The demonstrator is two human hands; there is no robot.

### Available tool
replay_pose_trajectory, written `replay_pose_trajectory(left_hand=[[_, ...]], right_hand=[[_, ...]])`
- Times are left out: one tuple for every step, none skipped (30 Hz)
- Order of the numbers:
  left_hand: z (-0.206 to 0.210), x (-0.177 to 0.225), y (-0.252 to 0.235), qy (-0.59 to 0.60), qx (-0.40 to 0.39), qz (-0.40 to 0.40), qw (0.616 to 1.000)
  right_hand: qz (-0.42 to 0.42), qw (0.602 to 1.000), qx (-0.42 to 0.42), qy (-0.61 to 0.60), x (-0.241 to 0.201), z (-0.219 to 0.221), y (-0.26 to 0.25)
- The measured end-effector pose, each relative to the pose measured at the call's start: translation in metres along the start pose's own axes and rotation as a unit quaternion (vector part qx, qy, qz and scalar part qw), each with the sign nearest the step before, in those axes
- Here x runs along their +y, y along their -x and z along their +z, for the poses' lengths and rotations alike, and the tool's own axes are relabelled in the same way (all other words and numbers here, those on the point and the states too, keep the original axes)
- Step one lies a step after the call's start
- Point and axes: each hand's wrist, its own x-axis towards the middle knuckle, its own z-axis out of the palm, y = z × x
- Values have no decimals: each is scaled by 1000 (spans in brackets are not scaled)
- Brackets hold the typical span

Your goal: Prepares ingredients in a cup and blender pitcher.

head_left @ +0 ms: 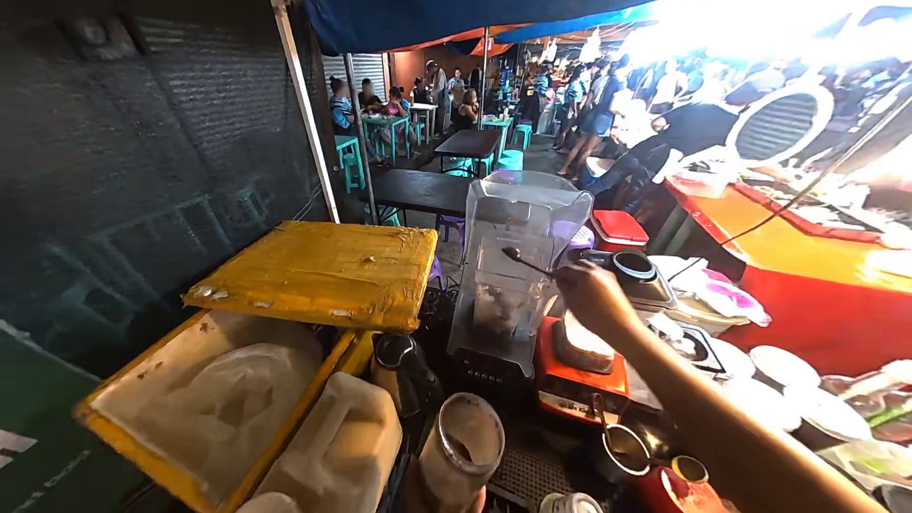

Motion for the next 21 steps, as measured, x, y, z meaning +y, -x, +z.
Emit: replay_pose_trajectory(left_hand=[[-24,-5,-30,15,-74,3,997],[-53,-11,-67,34,-157,-1,987],[-61,-13,-86,36,-145,-3,989],[-57,-11,-92,22,-105,-2,994],[-51,-9,-93,2,-83,3,997],[-48,-8,-92,-20,-98,14,995],[-45,-8,-91,-43,-138,30,989],[-43,-8,-90,-58,-185,43,980],[-44,-9,-90,-71,-223,48,971],[-45,-11,-88,-85,-237,48,966],[-44,-12,-84,-102,-237,52,965],[-43,-13,-80,-115,-231,55,965],[-39,-13,-73,-120,-221,59,966],[-31,-12,-64,-129,-207,70,967],[-17,-11,-47,-155,-186,91,966],[-3,-10,-29,-175,-159,109,966],[14,-9,-9,-193,-129,117,965],[27,-8,4,-207,-102,118,966],[32,-7,12,-217,-83,115,966],[34,-6,14,-226,-78,111,965],[34,-4,16,-240,-81,114,961]], right_hand=[[8,999,-1,-34,-7,-19,12],[1,998,-15,-62,-16,-39,30],[-14,995,-45,-83,-26,-57,53],[-40,992,-81,-87,-33,-72,78],[-68,987,-117,-82,-41,-81,103],[-98,980,-156,-77,-50,-85,127],[-126,970,-197,-70,-62,-84,148],[-148,962,-223,-50,-76,-78,167],[-172,962,-210,-13,-89,-62,185],[-195,966,-167,24,-98,-39,202],[-213,968,-120,63,-103,-14,216],[-222,966,-93,92,-106,8,227],[-222,965,-100,96,-110,20,235],[-223,964,-121,79,-113,26,241],[-223,962,-150,50,-115,28,244],[-226,960,-165,19,-117,27,244],[-221,957,-184,-15,-119,23,241],[-209,954,-209,-49,-121,17,237],[-201,952,-217,-72,-122,13,234],[-201,952,-212,-91,-123,11,234],[-208,952,-197,-107,-122,11,234]])
